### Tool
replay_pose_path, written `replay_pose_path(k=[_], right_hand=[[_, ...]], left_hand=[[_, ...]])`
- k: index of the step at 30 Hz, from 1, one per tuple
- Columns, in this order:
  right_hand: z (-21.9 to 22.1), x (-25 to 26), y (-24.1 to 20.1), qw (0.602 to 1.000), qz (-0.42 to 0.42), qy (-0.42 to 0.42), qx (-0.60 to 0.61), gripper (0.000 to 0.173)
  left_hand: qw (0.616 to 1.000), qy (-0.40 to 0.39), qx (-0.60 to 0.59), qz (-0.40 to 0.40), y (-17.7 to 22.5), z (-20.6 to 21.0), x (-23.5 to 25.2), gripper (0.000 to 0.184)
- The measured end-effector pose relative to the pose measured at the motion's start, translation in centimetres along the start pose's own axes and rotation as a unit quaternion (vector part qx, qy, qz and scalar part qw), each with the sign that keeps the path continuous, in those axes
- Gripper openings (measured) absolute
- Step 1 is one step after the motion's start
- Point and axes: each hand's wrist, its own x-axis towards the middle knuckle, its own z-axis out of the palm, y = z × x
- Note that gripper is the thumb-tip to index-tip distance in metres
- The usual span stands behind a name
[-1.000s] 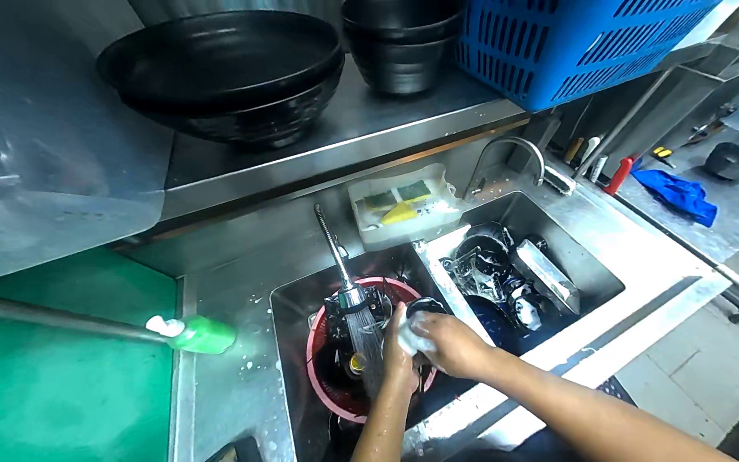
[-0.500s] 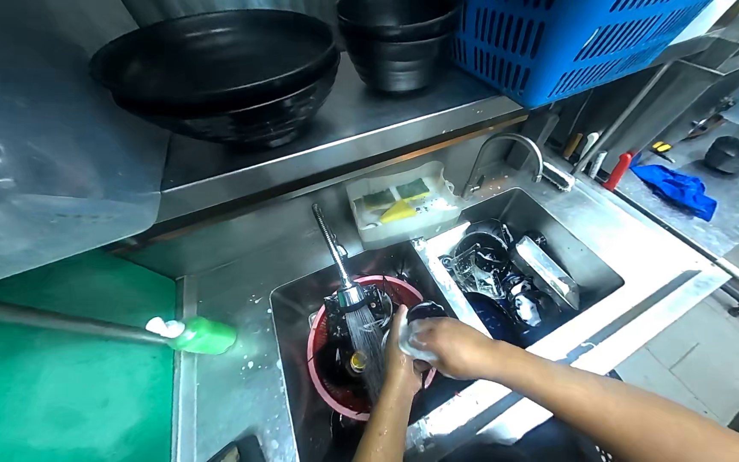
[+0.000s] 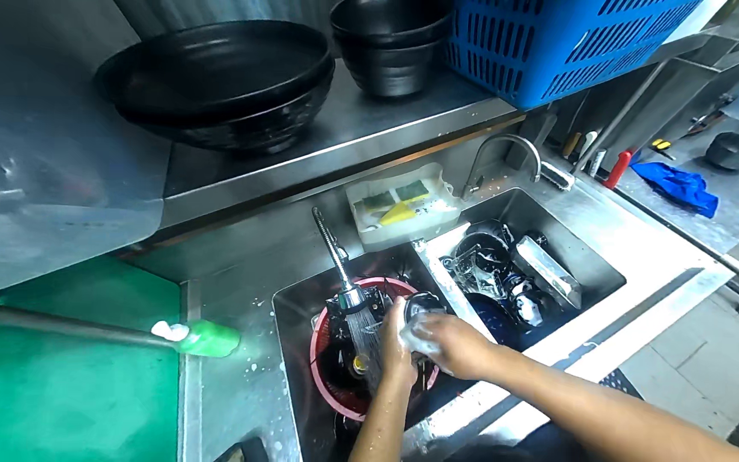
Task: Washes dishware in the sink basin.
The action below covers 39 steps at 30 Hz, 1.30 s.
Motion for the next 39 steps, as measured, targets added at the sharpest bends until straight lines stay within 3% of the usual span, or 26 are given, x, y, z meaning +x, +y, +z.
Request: replay_pose_path(k=[2,5,10,15,21,27,32,39], right_hand=[[-0.2,0.1,0.3,0.999,0.039,0.005,0.01,0.024],[-0.1,1.2,0.7,0.981,0.144,0.102,0.081,0.025],[-0.2,0.8,0.3,0.968,0.145,0.098,0.181,0.031],[0.0,0.8,0.4,0.949,0.174,0.124,0.232,0.064],[0.0,0.4,0.6,0.983,0.088,0.088,0.135,0.036],[0.3,0.4,0.8,0.981,0.083,0.117,0.129,0.028],[0.3,-0.2,1.6,0.971,0.052,0.12,0.201,0.029],[0.6,-0.7,1.7,0.97,0.047,0.125,0.204,0.029]], left_hand=[[0.999,0.004,0.0,-0.035,-0.6,0.4,-0.6,0.051],[1.0,0.006,-0.003,-0.025,-0.7,1.7,-1.1,0.051],[0.996,-0.025,-0.052,-0.066,0.9,1.0,-1.3,0.059],[0.998,-0.022,-0.036,-0.049,0.6,0.4,-1.3,0.055],[0.999,-0.04,0.003,-0.005,-0.1,-0.2,-1.5,0.045],[0.998,-0.052,0.023,0.029,0.1,0.2,-1.8,0.04],[0.997,-0.065,0.025,0.032,0.2,0.2,-1.9,0.04],[0.997,-0.068,0.031,0.029,-0.5,0.2,-1.9,0.042]])
